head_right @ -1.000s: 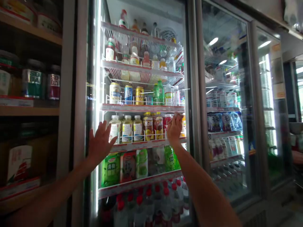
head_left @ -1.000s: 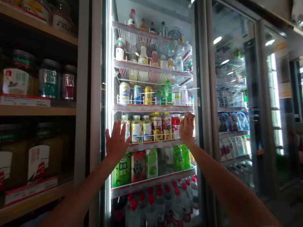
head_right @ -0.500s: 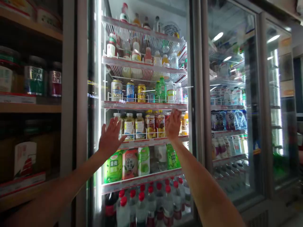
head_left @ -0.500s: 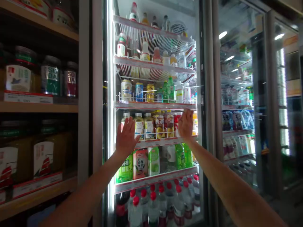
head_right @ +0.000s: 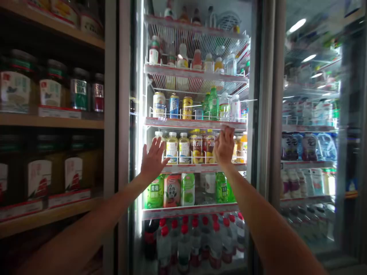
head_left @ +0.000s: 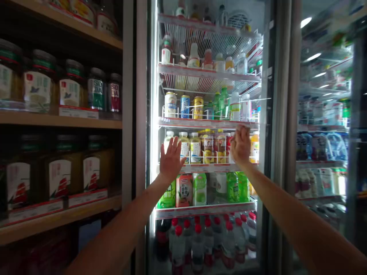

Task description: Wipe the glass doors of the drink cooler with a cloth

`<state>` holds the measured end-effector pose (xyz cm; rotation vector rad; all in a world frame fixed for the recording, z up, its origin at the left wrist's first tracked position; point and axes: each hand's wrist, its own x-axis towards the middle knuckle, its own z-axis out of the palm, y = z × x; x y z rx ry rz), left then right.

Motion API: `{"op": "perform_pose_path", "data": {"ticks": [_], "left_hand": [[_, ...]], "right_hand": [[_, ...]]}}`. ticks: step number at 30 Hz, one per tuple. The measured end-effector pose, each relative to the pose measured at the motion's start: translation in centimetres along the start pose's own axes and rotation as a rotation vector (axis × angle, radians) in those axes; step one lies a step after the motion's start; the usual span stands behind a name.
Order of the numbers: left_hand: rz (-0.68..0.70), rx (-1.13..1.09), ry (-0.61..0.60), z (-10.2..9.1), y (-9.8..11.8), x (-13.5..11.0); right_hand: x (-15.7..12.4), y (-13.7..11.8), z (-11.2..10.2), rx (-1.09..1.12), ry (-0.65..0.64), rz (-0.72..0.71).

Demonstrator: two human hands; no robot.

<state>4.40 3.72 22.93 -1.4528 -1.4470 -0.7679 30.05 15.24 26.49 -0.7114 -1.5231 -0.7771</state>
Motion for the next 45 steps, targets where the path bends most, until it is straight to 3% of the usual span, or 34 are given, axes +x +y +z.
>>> {"op": "perform_pose_path", "data": {"ticks": [4,6,8,12,15,17,19,22,24,27,29,31,34,36,37,38,42,43,45], "left_hand": [[0.006,0.009,0.014,-0.1,-0.1,-0.1],[0.016,0.017,0.016,-0.2,-0.3,-0.2],[0.034,0.020,0.016,-0.3,-0.5,-0.2],[0.041,0.007,0.012,-0.3,-0.6,-0.2],[0.044,-0.001,0.017,-0.3,-0.4,-0.2],[0.044,-0.001,0.019,-0.6,-0.3,0.0],[0.032,-0.009,0.023,-0.9,-0.4,0.3],[-0.005,-0.014,0.033,-1.3,-0.9,1.1],[-0.023,-0.012,0.024,-1.4,-1.4,1.5],[-0.019,-0.019,0.004,-1.3,-1.9,1.9],[-0.025,-0.026,0.004,-1.1,-1.9,1.9],[-0.027,-0.027,0.003,-1.1,-1.9,1.9],[-0.023,-0.018,0.015,-1.3,-1.9,1.8],[-0.022,-0.013,0.029,-1.4,-2.0,1.7],[-0.018,-0.009,0.034,-1.5,-2.0,1.7],[-0.012,-0.006,0.038,-1.6,-2.1,1.7],[0.002,0.002,0.048,-1.6,-1.9,1.9],[-0.003,-0.005,0.052,-1.5,-1.8,1.9],[-0.018,-0.029,0.058,-1.2,-1.4,2.1]], "right_hand": [[-1.0,-6.8,1.4,0.060,-0.189,-0.289],[-1.6,-7.5,1.3,0.072,-0.282,-0.416],[-1.4,-5.7,0.8,0.051,-0.255,-0.314],[0.8,-0.5,-0.1,-0.035,-0.001,0.148],[1.6,-1.4,0.4,-0.053,0.044,0.191],[1.0,-4.2,0.9,-0.032,-0.024,0.072],[-0.4,-6.7,1.2,0.008,-0.149,-0.161],[-1.9,-6.7,0.9,0.041,-0.296,-0.451],[-1.9,-4.2,0.5,0.021,-0.264,-0.373],[-0.2,-0.3,0.4,-0.016,-0.043,0.035],[0.8,0.0,0.9,-0.018,0.069,0.210],[1.1,-2.0,1.4,-0.005,0.051,0.166],[0.0,-5.8,1.7,0.023,-0.143,-0.177],[-0.8,-6.3,1.3,0.031,-0.264,-0.374],[-1.1,-5.5,1.0,0.025,-0.285,-0.393],[-1.1,-4.3,0.6,0.011,-0.263,-0.334],[0.5,1.3,-0.5,-0.068,0.020,0.181],[0.9,1.7,-0.5,-0.075,0.051,0.228],[1.2,0.5,-0.1,-0.066,0.016,0.158]]}}
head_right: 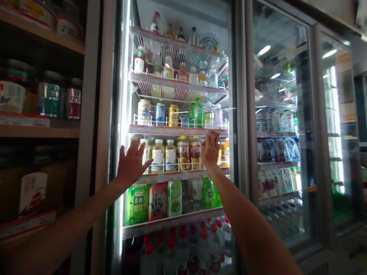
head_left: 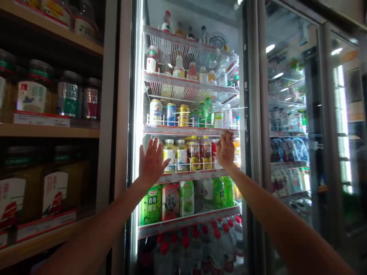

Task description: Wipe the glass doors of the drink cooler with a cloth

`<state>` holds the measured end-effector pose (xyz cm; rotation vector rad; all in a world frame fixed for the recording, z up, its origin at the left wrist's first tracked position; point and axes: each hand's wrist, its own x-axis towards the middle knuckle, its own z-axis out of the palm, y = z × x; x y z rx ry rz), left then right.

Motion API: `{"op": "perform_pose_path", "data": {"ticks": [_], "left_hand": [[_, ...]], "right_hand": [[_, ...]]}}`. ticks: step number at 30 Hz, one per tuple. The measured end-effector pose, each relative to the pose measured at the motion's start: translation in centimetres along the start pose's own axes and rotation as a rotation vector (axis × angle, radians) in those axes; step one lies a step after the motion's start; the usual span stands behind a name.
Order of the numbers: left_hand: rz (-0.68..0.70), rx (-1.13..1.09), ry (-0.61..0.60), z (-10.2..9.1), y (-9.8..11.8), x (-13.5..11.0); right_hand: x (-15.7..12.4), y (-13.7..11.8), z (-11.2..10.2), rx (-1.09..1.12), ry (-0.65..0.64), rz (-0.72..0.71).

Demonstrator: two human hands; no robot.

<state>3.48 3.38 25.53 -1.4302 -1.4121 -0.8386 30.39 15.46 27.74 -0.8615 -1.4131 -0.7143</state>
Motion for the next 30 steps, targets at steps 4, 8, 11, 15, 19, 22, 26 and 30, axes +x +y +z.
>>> {"op": "perform_pose_path", "data": {"ticks": [4,8,11,15,19,22,26,30], "left_hand": [[-0.017,-0.025,0.004,0.6,0.5,0.0],[0.007,-0.008,0.006,0.7,0.3,-0.1],[0.039,-0.004,-0.015,0.6,0.1,0.0],[0.042,-0.009,-0.037,0.7,0.2,0.2],[0.050,-0.001,-0.034,0.3,0.0,0.1],[0.084,0.010,-0.031,-0.4,-0.8,0.5],[0.034,0.037,-0.011,-1.3,-2.3,1.8],[-0.017,0.050,-0.037,-1.6,-2.9,2.7]], "right_hand": [[-2.0,-4.8,0.4,0.030,-0.229,-0.392],[-2.1,-3.1,-0.8,0.017,-0.312,-0.443],[-0.1,0.3,-1.2,-0.021,-0.118,-0.099],[1.1,-1.3,-0.4,-0.020,-0.056,-0.047],[-0.7,-6.2,0.5,0.019,-0.233,-0.446],[-1.1,-4.9,0.3,0.002,-0.286,-0.515],[1.8,0.7,-0.2,-0.036,-0.064,-0.008],[4.5,-1.2,0.9,-0.026,0.000,0.040]]}}
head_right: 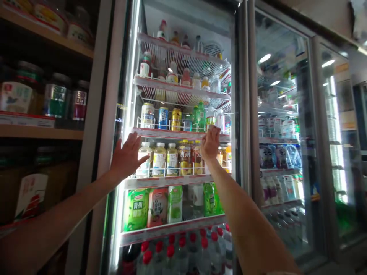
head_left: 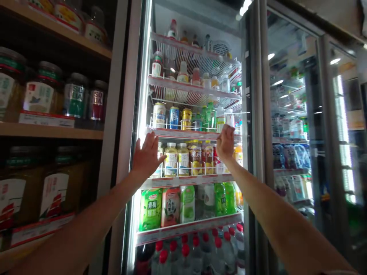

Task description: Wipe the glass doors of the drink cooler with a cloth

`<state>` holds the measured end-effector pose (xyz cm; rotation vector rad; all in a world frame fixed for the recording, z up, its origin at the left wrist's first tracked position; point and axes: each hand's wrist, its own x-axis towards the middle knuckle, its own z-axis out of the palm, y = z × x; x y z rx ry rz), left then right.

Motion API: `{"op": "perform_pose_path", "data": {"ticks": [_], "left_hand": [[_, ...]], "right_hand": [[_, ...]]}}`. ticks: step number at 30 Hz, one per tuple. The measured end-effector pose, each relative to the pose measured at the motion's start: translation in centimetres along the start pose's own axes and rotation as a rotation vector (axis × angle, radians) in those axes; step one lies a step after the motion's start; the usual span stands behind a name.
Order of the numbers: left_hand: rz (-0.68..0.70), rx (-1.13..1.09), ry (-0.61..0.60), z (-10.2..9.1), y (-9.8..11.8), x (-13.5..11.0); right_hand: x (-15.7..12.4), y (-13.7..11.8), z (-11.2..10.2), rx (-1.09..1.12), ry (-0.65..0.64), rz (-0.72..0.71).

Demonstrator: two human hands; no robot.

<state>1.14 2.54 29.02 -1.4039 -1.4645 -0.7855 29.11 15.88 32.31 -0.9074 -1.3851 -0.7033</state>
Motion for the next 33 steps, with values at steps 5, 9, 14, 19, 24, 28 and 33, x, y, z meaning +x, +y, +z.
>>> {"op": "perform_pose_path", "data": {"ticks": [5,9,14,19,24,28,33], "left_hand": [[0.021,0.039,0.007,-0.2,-0.1,-0.2],[0.056,0.063,0.024,-0.3,-0.6,-0.3],[0.055,0.050,0.032,-0.1,-0.4,-0.3],[0.032,0.024,0.065,-0.2,0.0,0.2],[0.002,0.041,0.085,-0.4,-0.6,1.1],[-0.027,0.042,0.052,-0.5,-0.7,1.2],[-0.040,0.051,0.028,-0.5,-0.3,1.1]], "right_hand": [[-2.3,-9.6,1.0,0.047,-0.216,-0.500],[-3.3,-8.0,0.2,0.056,-0.303,-0.739],[0.2,-0.1,0.0,0.078,0.052,-0.037],[-0.1,-5.7,1.0,0.112,-0.020,-0.208],[-2.8,-10.7,0.9,0.045,-0.292,-0.778],[-1.5,-5.0,0.1,0.022,-0.157,-0.463],[0.4,-2.7,0.9,0.068,0.098,-0.003]]}}
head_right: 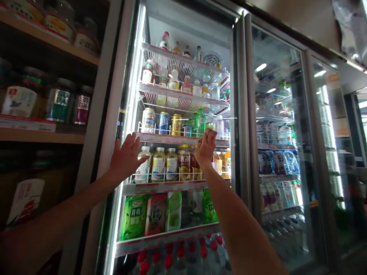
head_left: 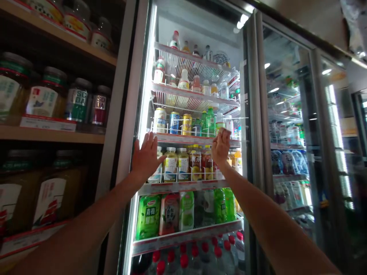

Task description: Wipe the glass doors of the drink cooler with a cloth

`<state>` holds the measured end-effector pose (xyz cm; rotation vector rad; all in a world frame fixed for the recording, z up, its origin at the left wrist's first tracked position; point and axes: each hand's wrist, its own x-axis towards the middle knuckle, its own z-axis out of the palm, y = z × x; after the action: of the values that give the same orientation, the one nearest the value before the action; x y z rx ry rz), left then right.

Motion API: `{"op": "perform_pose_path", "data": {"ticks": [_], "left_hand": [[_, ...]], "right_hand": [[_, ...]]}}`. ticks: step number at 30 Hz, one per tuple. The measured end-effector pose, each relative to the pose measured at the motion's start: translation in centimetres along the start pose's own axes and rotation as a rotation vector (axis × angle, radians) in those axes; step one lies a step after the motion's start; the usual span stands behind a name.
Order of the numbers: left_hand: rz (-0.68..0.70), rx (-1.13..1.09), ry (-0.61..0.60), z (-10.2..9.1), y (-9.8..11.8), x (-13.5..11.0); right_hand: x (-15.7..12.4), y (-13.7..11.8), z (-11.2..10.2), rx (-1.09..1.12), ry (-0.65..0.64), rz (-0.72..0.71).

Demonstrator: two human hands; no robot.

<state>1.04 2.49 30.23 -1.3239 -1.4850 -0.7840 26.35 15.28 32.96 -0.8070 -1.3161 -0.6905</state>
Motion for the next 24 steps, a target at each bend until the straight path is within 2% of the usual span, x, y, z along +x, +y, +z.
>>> {"op": "perform_pose_path", "data": {"ticks": [2,5,7,8,10,13,15,16,17,18,21,22,23,24], "left_hand": [[-0.005,0.000,-0.002,0.0,0.1,0.0],[0.000,0.005,-0.004,-0.1,-0.2,-0.1],[0.011,0.011,-0.007,-0.3,-0.4,-0.2],[0.018,0.015,-0.013,-0.3,-0.5,-0.3],[0.024,0.022,-0.038,-0.5,-0.6,-0.5],[0.012,0.010,-0.073,-0.4,-0.4,-0.8],[0.002,-0.010,-0.068,-0.2,-0.1,-1.0],[0.000,-0.019,-0.061,-0.1,0.0,-1.0],[0.000,-0.027,-0.052,0.0,0.0,-1.1],[0.000,-0.033,-0.040,0.1,0.0,-1.1],[0.024,-0.048,0.016,0.5,-0.3,-1.1],[0.033,-0.052,0.040,0.7,-0.5,-1.2],[0.041,-0.056,0.063,0.9,-0.7,-1.3],[0.049,-0.060,0.080,1.1,-0.9,-1.5]], "right_hand": [[-0.8,-3.1,0.7,0.023,-0.067,-0.139],[-2.6,-8.2,1.3,0.065,-0.273,-0.522],[-3.2,-9.2,1.1,0.066,-0.394,-0.688],[-3.2,-8.7,0.8,0.059,-0.422,-0.699],[-2.7,-6.0,0.1,0.035,-0.393,-0.571],[-1.5,-0.8,-0.7,-0.015,-0.185,-0.160],[-1.2,0.8,-0.9,-0.037,-0.069,0.043],[-1.5,0.7,-1.0,-0.038,-0.050,0.068],[-1.9,0.0,-1.0,-0.033,-0.061,0.031],[-2.6,-1.0,-1.0,-0.021,-0.101,-0.065],[-4.9,-4.3,-1.0,0.029,-0.326,-0.539],[-5.4,-4.7,-1.1,0.033,-0.388,-0.652],[-5.6,-4.6,-1.1,0.024,-0.420,-0.696],[-5.6,-3.9,-1.1,0.004,-0.416,-0.667]]}}
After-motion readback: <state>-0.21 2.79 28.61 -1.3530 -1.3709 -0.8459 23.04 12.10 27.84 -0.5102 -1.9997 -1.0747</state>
